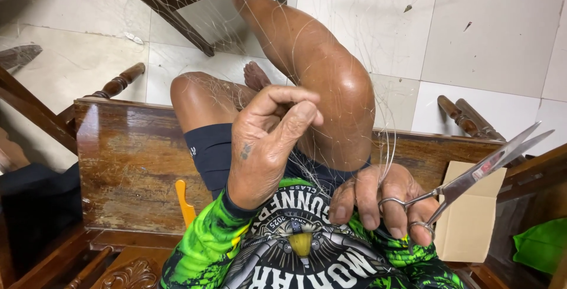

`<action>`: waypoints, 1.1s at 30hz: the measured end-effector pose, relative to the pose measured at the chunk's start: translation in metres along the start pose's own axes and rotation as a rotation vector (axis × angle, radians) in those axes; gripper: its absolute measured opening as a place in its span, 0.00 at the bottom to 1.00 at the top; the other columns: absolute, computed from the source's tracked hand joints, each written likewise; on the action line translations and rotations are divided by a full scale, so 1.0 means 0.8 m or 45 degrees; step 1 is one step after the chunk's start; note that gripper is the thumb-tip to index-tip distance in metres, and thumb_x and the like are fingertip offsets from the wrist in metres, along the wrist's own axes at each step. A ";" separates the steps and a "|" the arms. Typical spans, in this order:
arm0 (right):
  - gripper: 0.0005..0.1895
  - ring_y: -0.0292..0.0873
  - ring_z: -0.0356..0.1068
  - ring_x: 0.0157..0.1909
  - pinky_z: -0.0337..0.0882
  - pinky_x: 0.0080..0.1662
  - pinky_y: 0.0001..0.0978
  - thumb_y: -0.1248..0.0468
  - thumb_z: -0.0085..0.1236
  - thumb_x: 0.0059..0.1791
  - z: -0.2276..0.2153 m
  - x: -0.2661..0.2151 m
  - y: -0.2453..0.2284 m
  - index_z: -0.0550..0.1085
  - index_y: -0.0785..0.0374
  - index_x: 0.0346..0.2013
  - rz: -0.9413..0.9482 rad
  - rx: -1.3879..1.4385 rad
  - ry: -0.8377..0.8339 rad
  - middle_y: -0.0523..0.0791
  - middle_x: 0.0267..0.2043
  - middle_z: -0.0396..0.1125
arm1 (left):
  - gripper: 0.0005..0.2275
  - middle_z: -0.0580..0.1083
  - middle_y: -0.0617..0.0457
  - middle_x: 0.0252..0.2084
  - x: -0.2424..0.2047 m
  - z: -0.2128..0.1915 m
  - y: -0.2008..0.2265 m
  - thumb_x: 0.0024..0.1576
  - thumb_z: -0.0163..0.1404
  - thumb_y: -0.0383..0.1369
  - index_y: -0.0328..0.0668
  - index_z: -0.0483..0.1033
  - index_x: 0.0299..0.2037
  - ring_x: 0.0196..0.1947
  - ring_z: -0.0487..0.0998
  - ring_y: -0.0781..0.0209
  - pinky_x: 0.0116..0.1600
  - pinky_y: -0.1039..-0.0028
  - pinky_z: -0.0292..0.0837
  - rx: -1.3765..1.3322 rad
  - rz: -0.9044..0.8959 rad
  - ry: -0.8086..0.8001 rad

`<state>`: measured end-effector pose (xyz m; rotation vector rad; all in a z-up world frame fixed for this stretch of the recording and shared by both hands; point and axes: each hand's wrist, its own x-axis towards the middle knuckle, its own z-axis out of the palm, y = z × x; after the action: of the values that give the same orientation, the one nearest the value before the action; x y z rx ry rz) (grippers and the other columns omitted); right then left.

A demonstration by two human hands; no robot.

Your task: Untangling and trimming a fine monofilament fishing net using scissors while seated.

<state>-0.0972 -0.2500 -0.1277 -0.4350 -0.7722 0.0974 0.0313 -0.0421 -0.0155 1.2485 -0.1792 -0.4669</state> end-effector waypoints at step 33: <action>0.19 0.68 0.75 0.77 0.82 0.71 0.72 0.51 0.78 0.61 -0.010 -0.010 -0.007 0.91 0.62 0.58 -0.049 0.108 -0.051 0.52 0.67 0.77 | 0.37 0.54 0.16 0.93 -0.009 -0.038 0.012 0.79 0.29 0.55 0.60 0.37 0.99 0.92 0.57 0.03 0.90 0.14 0.62 -1.315 -0.184 -0.266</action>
<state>-0.0977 -0.2599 -0.1359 -0.3389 -0.8121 0.1029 0.0387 -0.0106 -0.0152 0.1995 -0.0062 -0.6923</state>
